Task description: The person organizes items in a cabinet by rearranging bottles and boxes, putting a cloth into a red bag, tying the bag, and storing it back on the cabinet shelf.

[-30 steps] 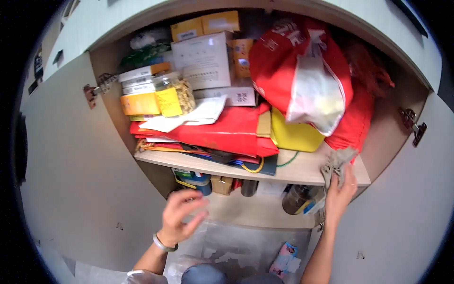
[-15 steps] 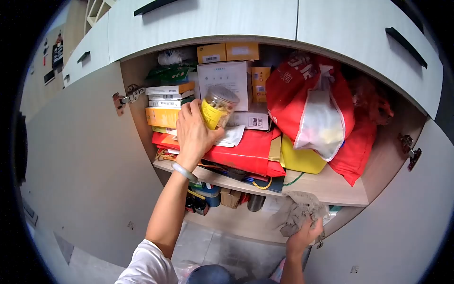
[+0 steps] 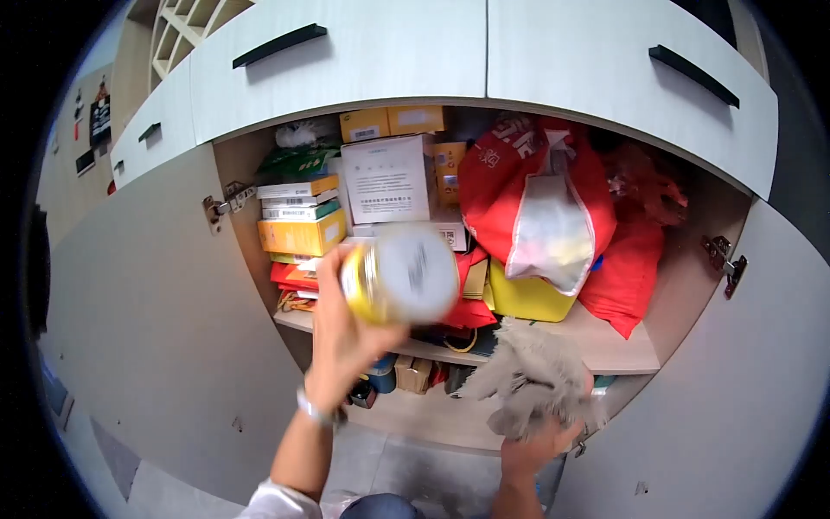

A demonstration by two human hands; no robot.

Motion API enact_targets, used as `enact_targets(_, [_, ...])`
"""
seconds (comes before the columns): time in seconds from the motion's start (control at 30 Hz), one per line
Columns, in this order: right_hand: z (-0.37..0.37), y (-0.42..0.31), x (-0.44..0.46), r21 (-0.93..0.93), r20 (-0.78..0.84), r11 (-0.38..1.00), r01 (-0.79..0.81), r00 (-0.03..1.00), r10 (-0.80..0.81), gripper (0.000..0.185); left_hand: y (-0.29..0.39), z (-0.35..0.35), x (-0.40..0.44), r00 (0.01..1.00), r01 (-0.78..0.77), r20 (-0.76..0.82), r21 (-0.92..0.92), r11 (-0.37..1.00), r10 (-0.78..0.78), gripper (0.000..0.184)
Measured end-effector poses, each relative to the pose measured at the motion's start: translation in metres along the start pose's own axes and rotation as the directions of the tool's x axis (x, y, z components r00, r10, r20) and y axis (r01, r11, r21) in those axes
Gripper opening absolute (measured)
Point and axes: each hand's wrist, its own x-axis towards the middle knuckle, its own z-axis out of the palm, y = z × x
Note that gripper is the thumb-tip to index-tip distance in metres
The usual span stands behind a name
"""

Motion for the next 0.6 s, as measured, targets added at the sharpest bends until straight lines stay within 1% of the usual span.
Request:
enact_targets(0.03, [-0.003,-0.025,0.013,0.107,0.114,0.990,0.088,0.988,-0.101,0.052,0.011,-0.002,-0.026,0.995,-0.001,0.095,-0.018,1.000,0.003,0.087])
enact_targets(0.07, [-0.005,-0.056,0.028,0.221,0.216,0.962,0.162,0.953,-0.211,0.049,0.018,-0.002,-0.055,0.982,0.001,0.189,-0.035,0.999,0.006,0.088])
enact_targets(0.1, [-0.007,-0.082,0.040,0.339,0.305,0.916,0.216,0.896,-0.324,0.045,0.012,0.010,-0.093,0.970,0.063,0.240,-0.122,0.990,-0.033,0.086])
enact_targets(0.17, [-0.005,-0.094,0.037,0.449,0.376,0.860,0.241,0.822,-0.427,0.041,0.018,0.017,-0.111,0.954,0.097,0.298,-0.197,0.976,-0.034,0.079])
enact_targets(0.2, [-0.005,-0.094,0.032,0.424,0.453,0.888,0.175,0.809,-0.376,0.041,0.021,0.018,-0.118,0.955,0.064,0.297,-0.193,0.979,-0.004,0.075])
enact_targets(0.23, [-0.006,-0.092,0.028,0.393,0.525,0.913,0.112,0.787,-0.323,0.042,0.024,0.022,-0.128,0.967,0.130,0.241,-0.200,0.971,-0.080,0.066])
enact_targets(0.27, [-0.007,-0.090,0.027,0.386,0.527,0.916,0.111,0.788,-0.318,0.042,0.018,0.025,-0.149,0.966,0.133,0.245,-0.206,0.969,-0.081,0.066])
enact_targets(0.3, [-0.009,-0.089,0.025,0.367,0.555,0.929,0.050,0.790,-0.262,0.043,0.007,0.031,-0.175,0.940,0.211,0.317,-0.251,0.945,-0.126,0.066])
enact_targets(0.33, [-0.011,-0.087,0.023,0.347,0.583,0.938,-0.012,0.786,-0.205,0.044,0.004,0.032,-0.179,0.942,0.113,0.332,-0.182,0.977,-0.048,0.068])
enact_targets(0.37, [-0.012,-0.085,0.020,0.294,0.615,0.938,-0.182,0.787,-0.040,0.043,0.002,0.033,-0.182,0.938,0.009,0.345,-0.115,0.993,0.031,0.069])
enact_targets(0.4, [-0.008,-0.080,0.017,0.286,0.623,0.939,-0.193,0.781,-0.029,0.043,0.002,0.036,-0.186,0.936,0.023,0.351,-0.113,0.993,0.019,0.069])
enact_targets(0.43, [0.001,-0.071,0.012,0.267,0.527,0.923,-0.278,0.844,0.102,0.043,0.010,0.037,-0.186,0.974,0.093,0.219,-0.125,0.988,-0.064,0.072])
enact_targets(0.47, [0.008,-0.062,0.007,0.251,0.421,0.896,-0.367,0.875,0.240,0.043,0.016,0.038,-0.186,0.984,0.169,0.088,-0.141,0.976,-0.157,0.075])
enact_targets(0.5, [0.012,-0.052,0.002,0.231,0.434,0.892,-0.389,0.861,0.263,0.043,0.015,0.039,-0.179,0.983,0.165,0.097,-0.133,0.977,-0.153,0.079])
enact_targets(0.53, [0.018,-0.043,0.001,0.321,0.483,0.785,-0.529,0.805,0.345,0.042,0.014,0.040,-0.181,0.979,0.187,0.109,-0.125,0.974,-0.173,0.079])
enact_targets(0.57, [0.021,-0.039,-0.001,0.401,0.534,0.649,-0.646,0.741,0.407,0.041,0.013,0.042,-0.183,0.972,0.225,0.108,-0.161,0.961,-0.210,0.079])
enact_targets(0.6, [0.020,-0.040,-0.005,0.396,0.539,0.647,-0.651,0.736,0.410,0.041,0.012,0.044,-0.182,0.966,0.254,0.102,-0.199,0.946,-0.238,0.079])
